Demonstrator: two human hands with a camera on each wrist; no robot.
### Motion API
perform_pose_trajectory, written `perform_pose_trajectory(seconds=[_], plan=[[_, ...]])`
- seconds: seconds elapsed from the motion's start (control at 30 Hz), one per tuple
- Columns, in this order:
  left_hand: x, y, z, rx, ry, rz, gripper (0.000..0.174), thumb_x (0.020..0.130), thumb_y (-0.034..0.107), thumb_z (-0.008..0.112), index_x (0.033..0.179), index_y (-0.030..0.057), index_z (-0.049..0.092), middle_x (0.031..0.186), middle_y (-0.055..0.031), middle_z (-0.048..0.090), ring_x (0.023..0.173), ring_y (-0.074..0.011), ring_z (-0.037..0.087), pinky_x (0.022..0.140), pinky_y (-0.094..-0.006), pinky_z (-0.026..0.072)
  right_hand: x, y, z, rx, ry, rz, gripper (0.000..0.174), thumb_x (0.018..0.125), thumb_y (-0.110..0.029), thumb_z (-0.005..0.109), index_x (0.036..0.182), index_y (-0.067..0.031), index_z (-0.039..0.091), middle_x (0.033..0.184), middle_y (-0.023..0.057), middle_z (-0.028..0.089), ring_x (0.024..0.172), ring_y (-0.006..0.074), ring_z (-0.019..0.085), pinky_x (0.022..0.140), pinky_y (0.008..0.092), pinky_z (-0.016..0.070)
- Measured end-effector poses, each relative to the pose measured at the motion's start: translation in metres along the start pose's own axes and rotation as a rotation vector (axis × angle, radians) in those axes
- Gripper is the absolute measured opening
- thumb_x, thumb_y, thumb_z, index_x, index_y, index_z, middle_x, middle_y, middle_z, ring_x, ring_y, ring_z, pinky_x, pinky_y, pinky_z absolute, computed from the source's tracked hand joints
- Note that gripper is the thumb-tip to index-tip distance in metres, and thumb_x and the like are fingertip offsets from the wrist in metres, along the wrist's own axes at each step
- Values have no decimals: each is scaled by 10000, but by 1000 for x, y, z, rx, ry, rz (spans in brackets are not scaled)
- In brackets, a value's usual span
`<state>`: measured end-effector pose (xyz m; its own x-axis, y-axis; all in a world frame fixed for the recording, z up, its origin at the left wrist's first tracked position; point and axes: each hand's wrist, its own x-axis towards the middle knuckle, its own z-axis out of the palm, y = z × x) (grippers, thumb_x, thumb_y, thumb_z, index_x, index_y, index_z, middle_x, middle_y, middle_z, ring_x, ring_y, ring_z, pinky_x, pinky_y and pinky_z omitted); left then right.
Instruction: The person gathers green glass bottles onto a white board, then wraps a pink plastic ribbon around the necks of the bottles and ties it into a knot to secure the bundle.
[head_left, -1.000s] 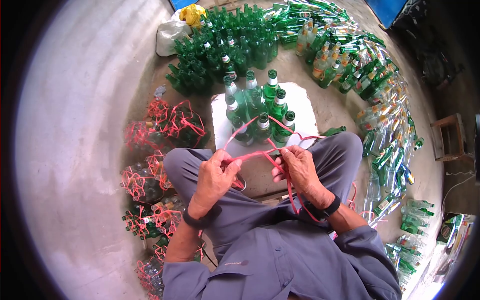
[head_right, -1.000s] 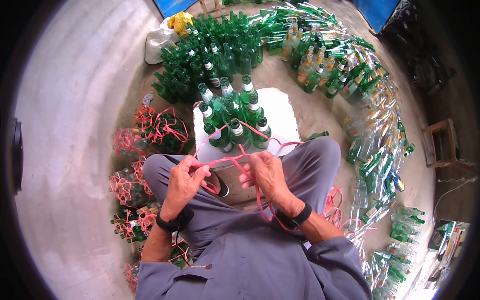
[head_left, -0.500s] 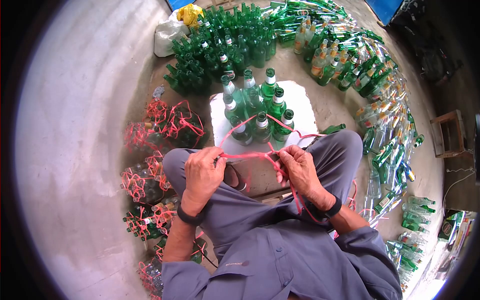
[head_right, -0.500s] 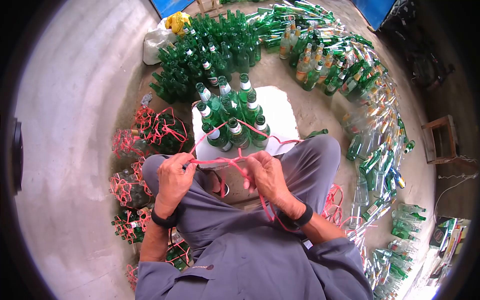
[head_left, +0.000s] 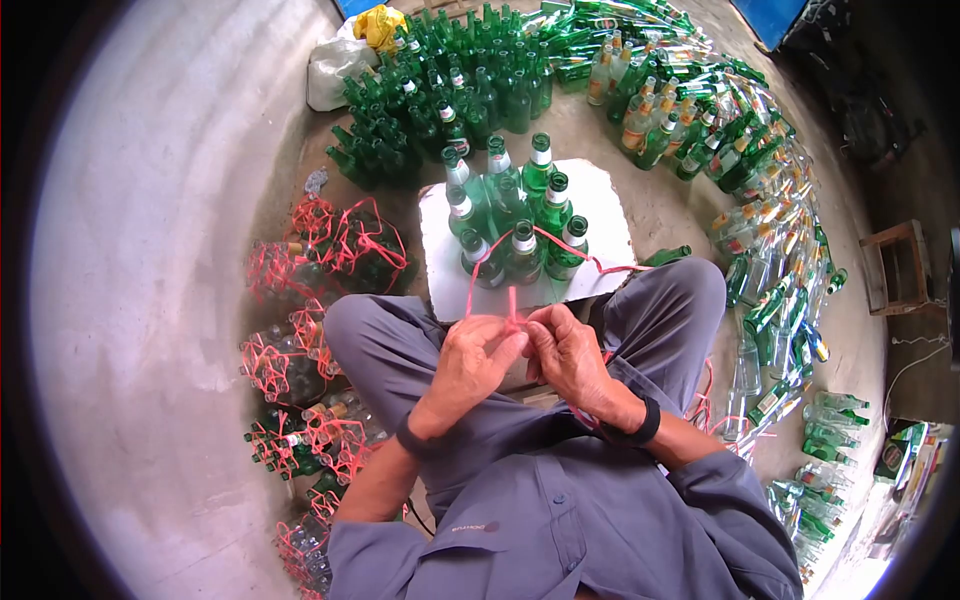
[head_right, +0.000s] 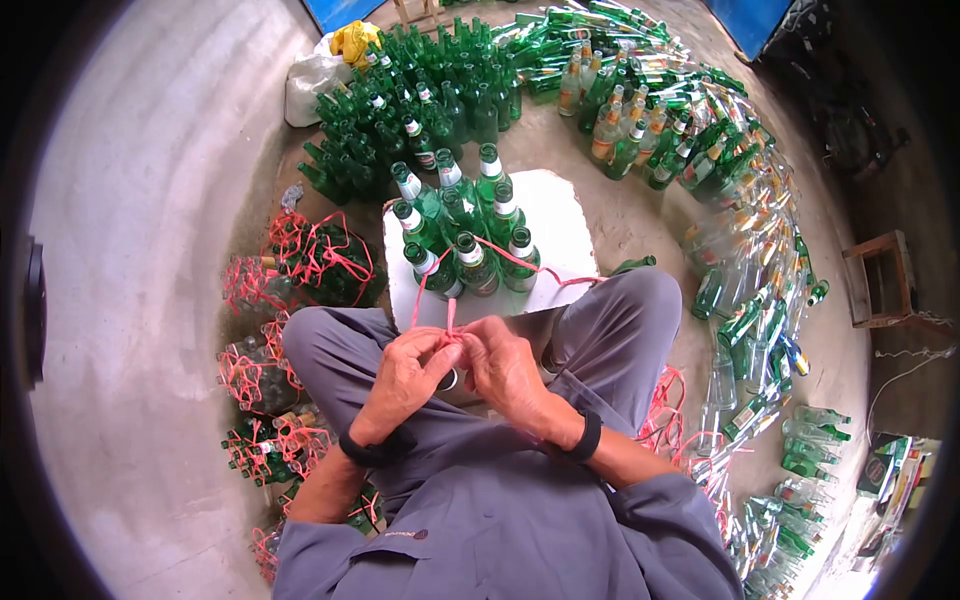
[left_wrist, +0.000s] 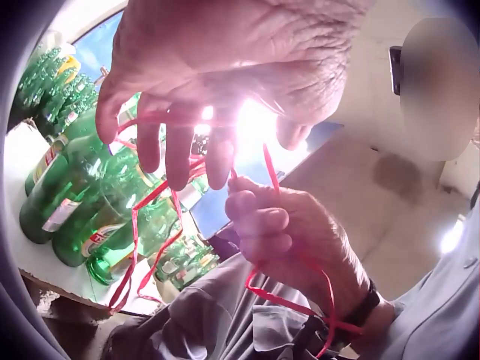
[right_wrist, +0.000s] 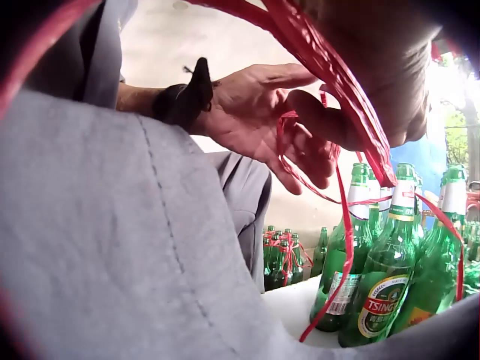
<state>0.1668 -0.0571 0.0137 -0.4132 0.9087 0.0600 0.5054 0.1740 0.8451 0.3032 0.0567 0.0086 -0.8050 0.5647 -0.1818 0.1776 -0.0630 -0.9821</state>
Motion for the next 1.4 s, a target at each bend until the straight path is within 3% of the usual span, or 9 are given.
perform_pose_trajectory(seconds=[0.13, 0.3, 0.47, 0.73, 0.87, 0.93, 1.0, 1.23, 1.4], plan=[[0, 11, 1, -148, 19, -167, 269, 942, 220, 636, 968, -40, 703, 908, -118, 712, 859, -252, 671, 860, -337, 492, -1, -1, -1, 95, 8, 74, 200, 1041, -147, 498, 1075, 45, 543, 708, 79, 626, 540, 108, 610, 485, 270, 482], [1, 18, -1, -539, 20, -367, 279, 982, 169, 594, 1117, -60, 679, 948, -54, 711, 886, -68, 585, 797, -234, 477, 1, 2, -1, 9, -5, 28, 149, 1038, -128, 504, 1038, 19, 526, 728, 45, 612, 537, 86, 597, 469, 238, 478], [5, 18, 1, -463, -25, -330, 278, 983, 182, 581, 1105, -44, 689, 860, -31, 689, 816, -81, 584, 751, -254, 483, -3, 8, 5, -107, -64, -114, 117, 1033, -101, 499, 1044, 13, 520, 723, 52, 620, 540, 92, 599, 468, 252, 461], [1, 10, 1, -506, 131, -425, 253, 993, 157, 557, 1100, -20, 704, 829, -5, 681, 720, -68, 561, 656, -249, 459, 7, 13, -2, 225, 67, 92, 221, 1033, -100, 490, 1182, 61, 516, 765, 68, 636, 658, 138, 664, 597, 263, 565], [-5, 6, -13, -621, 227, -399, 196, 982, 92, 588, 1108, -10, 699, 1024, -24, 676, 863, -86, 594, 813, -234, 476, 18, 23, -20, 348, 146, 101, 261, 1034, -142, 499, 1173, 77, 533, 894, 116, 692, 766, 151, 677, 742, 275, 570], [-4, 7, -20, -372, 340, -99, 193, 989, 97, 581, 1108, -2, 697, 1088, -31, 665, 991, -93, 576, 931, -256, 444, 21, 14, -33, 340, 151, 139, 280, 1030, -169, 506, 1185, 61, 548, 945, 118, 704, 813, 146, 672, 794, 272, 548], [-9, 12, -27, -368, 355, -145, 191, 999, 107, 571, 1107, 9, 695, 1102, -40, 655, 1048, -119, 565, 983, -279, 416, 25, 12, -46, 476, 154, 200, 322, 1005, -160, 508, 1205, 89, 554, 950, 115, 706, 862, 159, 658, 845, 281, 527], [-24, 0, -37, -771, 502, -298, 247, 1020, 183, 558, 1124, -6, 676, 801, -37, 623, 538, -77, 491, 482, -194, 370, 37, -2, -79, 667, 84, 198, 293, 991, -151, 546, 1216, 35, 577, 1012, 73, 699, 809, 88, 551, 698, 216, 444], [-31, -16, -27, -882, 430, -394, 277, 1030, 210, 527, 1096, -29, 651, 812, -76, 648, 547, -114, 560, 477, -218, 425, 40, -23, -87, 832, 25, 146, 282, 1004, -146, 547, 1224, 28, 573, 1058, 76, 696, 814, 102, 588, 661, 219, 478]])
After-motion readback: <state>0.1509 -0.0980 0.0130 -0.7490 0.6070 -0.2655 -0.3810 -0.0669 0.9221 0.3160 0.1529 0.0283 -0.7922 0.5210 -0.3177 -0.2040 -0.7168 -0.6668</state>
